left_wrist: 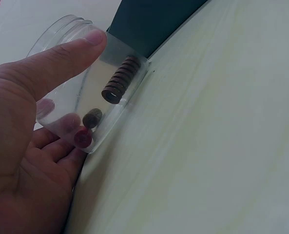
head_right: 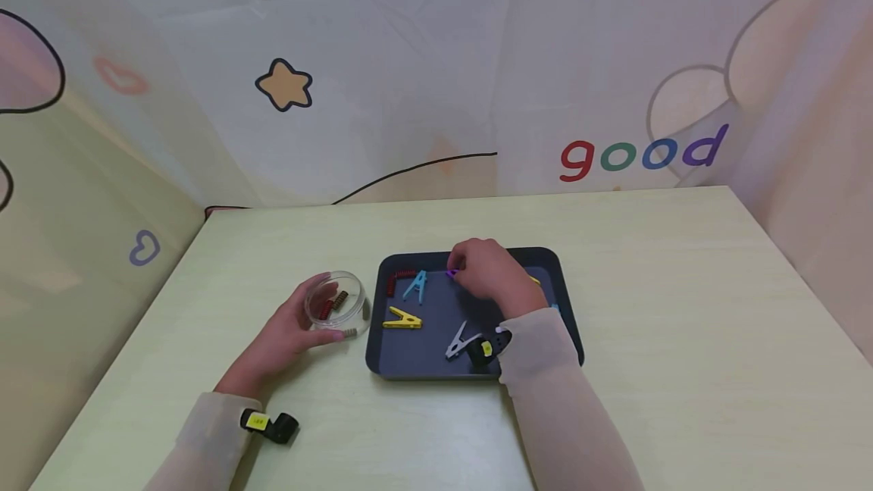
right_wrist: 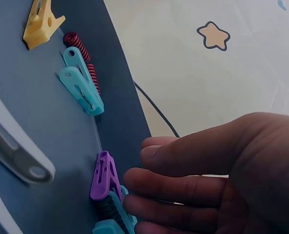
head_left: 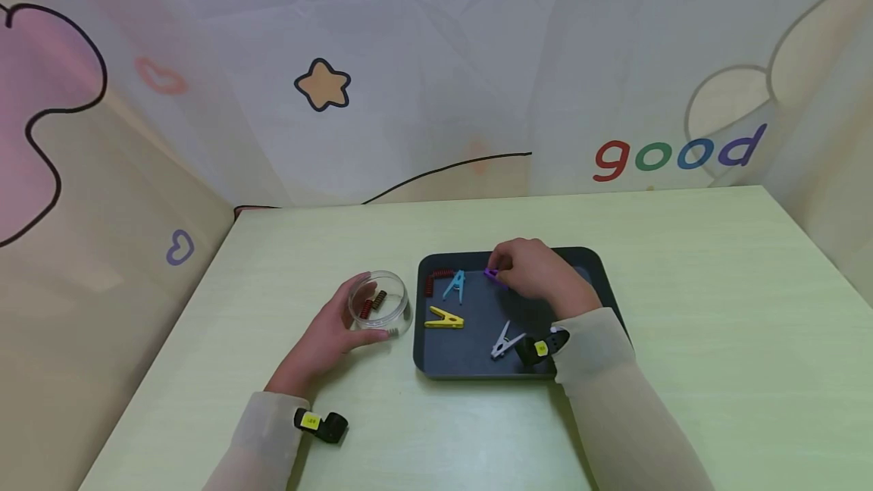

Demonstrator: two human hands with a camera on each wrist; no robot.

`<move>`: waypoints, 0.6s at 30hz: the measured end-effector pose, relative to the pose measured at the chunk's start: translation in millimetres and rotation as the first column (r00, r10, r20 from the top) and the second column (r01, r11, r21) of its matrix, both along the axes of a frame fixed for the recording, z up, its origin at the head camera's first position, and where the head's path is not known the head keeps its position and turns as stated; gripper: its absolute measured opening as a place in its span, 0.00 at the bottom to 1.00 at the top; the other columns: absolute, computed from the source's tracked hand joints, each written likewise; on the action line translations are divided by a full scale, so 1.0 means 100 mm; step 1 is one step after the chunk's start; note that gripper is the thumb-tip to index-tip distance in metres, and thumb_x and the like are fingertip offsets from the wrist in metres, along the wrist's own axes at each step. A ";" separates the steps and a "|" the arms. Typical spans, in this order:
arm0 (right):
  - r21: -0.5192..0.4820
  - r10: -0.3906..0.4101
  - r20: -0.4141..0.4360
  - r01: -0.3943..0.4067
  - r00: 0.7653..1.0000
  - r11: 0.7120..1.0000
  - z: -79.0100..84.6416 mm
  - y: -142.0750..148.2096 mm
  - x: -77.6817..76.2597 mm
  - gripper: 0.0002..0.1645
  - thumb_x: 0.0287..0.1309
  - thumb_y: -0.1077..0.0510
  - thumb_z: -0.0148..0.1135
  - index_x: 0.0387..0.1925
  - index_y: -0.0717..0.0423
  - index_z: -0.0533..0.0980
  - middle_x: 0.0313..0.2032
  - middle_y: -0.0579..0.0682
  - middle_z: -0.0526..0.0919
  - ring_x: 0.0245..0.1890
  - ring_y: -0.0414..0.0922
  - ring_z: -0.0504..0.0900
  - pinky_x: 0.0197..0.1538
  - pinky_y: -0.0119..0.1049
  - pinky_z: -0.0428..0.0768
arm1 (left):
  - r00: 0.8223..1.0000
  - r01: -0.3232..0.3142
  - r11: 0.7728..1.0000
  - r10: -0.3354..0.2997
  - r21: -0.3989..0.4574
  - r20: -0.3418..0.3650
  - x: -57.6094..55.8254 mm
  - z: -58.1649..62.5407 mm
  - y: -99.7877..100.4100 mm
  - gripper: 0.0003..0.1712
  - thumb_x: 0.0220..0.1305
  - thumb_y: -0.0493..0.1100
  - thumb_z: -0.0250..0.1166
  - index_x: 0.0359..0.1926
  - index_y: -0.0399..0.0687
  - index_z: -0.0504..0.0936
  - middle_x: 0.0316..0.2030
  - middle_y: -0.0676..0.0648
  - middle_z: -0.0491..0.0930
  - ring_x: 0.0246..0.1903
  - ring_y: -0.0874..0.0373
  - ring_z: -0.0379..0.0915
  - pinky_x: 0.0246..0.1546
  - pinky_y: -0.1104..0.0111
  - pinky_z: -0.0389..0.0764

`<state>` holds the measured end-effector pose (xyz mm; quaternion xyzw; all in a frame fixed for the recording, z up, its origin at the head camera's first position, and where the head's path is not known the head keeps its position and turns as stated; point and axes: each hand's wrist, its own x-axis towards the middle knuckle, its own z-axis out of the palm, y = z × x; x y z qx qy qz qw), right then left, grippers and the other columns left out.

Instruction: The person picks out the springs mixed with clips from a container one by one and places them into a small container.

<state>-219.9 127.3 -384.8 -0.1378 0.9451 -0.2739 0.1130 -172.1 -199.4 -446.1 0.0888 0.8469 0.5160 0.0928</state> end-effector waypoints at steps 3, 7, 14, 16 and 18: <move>0.001 -0.001 0.002 0.001 1.000 1.000 0.01 0.01 0.00 0.12 0.64 0.60 0.57 0.47 0.55 0.80 0.45 0.54 0.84 0.41 0.49 0.79 0.47 0.43 0.83 | 1.000 0.000 1.000 0.000 0.004 0.003 0.00 0.00 0.01 0.56 0.48 0.48 0.78 0.72 0.67 0.53 0.71 0.51 0.62 0.72 0.52 0.55 0.73 0.52 0.54; 0.007 -0.010 0.010 0.010 1.000 1.000 0.02 0.03 0.00 0.11 0.64 0.60 0.57 0.47 0.55 0.80 0.45 0.54 0.84 0.39 0.49 0.79 0.45 0.41 0.83 | 1.000 0.003 1.000 -0.003 0.003 0.004 0.00 0.00 0.01 0.56 0.47 0.49 0.78 0.72 0.67 0.53 0.71 0.51 0.62 0.72 0.52 0.55 0.73 0.51 0.54; 0.033 -0.021 0.018 0.021 1.000 0.999 0.01 0.07 -0.02 0.12 0.63 0.61 0.56 0.46 0.55 0.80 0.44 0.54 0.83 0.37 0.48 0.78 0.39 0.38 0.82 | 1.000 0.006 1.000 -0.006 -0.006 -0.005 -0.01 0.00 0.01 0.56 0.47 0.49 0.78 0.72 0.66 0.52 0.71 0.50 0.62 0.73 0.53 0.55 0.73 0.52 0.55; 0.033 -0.020 0.022 0.019 1.000 0.999 0.00 0.08 -0.03 0.12 0.63 0.62 0.55 0.45 0.55 0.80 0.43 0.54 0.83 0.36 0.48 0.78 0.38 0.37 0.81 | 1.000 0.007 1.000 -0.007 -0.008 -0.007 -0.01 -0.01 0.01 0.57 0.47 0.50 0.78 0.72 0.66 0.52 0.71 0.50 0.62 0.73 0.52 0.55 0.73 0.52 0.55; 0.033 -0.017 0.023 0.016 1.000 0.999 -0.01 0.09 -0.03 0.11 0.62 0.62 0.55 0.44 0.55 0.81 0.42 0.54 0.83 0.36 0.48 0.78 0.37 0.37 0.80 | 1.000 0.007 1.000 -0.007 -0.010 -0.008 -0.01 -0.01 0.00 0.57 0.47 0.50 0.78 0.72 0.66 0.52 0.71 0.50 0.62 0.73 0.52 0.55 0.73 0.51 0.55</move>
